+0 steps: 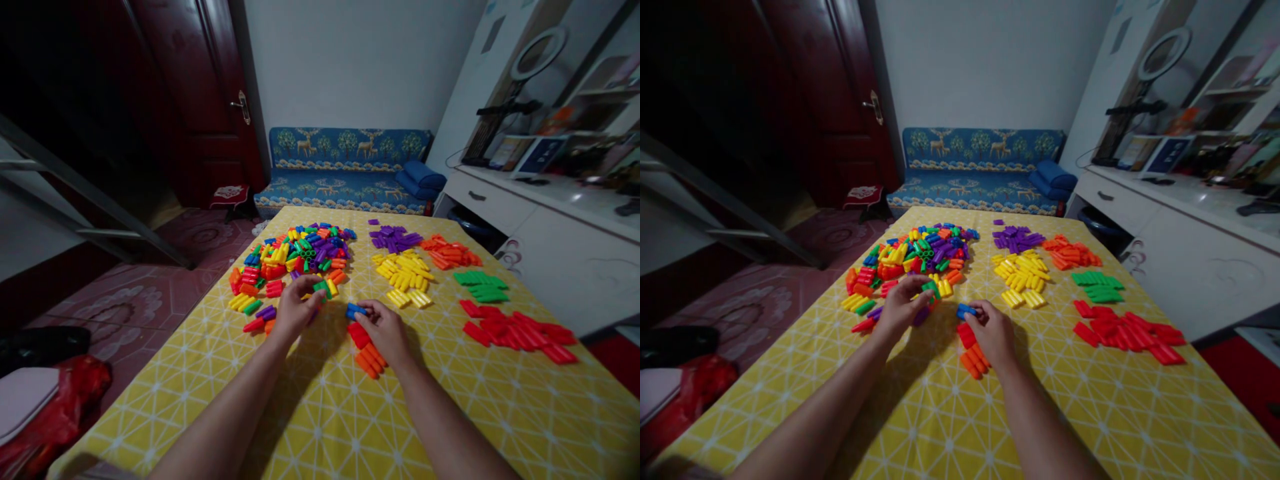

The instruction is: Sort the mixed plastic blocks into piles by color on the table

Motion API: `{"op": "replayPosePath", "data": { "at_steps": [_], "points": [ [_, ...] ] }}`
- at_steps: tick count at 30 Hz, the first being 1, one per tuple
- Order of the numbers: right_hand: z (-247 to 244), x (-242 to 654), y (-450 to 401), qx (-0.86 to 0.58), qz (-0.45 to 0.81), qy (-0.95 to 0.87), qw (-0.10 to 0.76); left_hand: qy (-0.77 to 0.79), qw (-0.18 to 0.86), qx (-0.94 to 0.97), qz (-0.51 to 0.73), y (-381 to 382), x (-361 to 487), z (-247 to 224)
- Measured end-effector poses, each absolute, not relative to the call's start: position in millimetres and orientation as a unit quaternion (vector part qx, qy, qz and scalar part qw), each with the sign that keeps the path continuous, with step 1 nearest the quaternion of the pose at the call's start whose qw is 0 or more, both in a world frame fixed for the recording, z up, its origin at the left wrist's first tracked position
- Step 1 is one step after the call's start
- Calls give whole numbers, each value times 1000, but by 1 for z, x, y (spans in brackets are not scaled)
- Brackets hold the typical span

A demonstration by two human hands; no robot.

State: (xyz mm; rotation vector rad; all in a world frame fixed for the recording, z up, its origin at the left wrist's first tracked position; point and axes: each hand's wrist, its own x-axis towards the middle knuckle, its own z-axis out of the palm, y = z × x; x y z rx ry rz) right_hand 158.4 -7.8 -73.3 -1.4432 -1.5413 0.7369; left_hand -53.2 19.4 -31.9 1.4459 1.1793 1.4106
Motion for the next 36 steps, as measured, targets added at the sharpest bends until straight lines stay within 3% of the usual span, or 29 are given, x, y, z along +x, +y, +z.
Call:
{"op": "replayPosePath", "data": {
  "at_steps": [2, 5, 15, 22, 36],
  "points": [
    [-76, 158, -7, -570, 318, -598, 464, 409, 491, 525, 563, 15, -33, -38],
    [-75, 157, -6, -551, 356, -573, 491, 378, 531, 503, 567, 9, -15, -49],
    [-60, 154, -11, -531, 365, -549, 533, 442, 484, 572, 493, 5, -12, -56],
    [-57, 155, -13, -512, 343, -502, 607, 441, 492, 565, 494, 4, -13, -57],
    [-53, 152, -15, -500, 388, -524, 570, 423, 463, 597, 500, 4, -13, -53]
  ]
}}
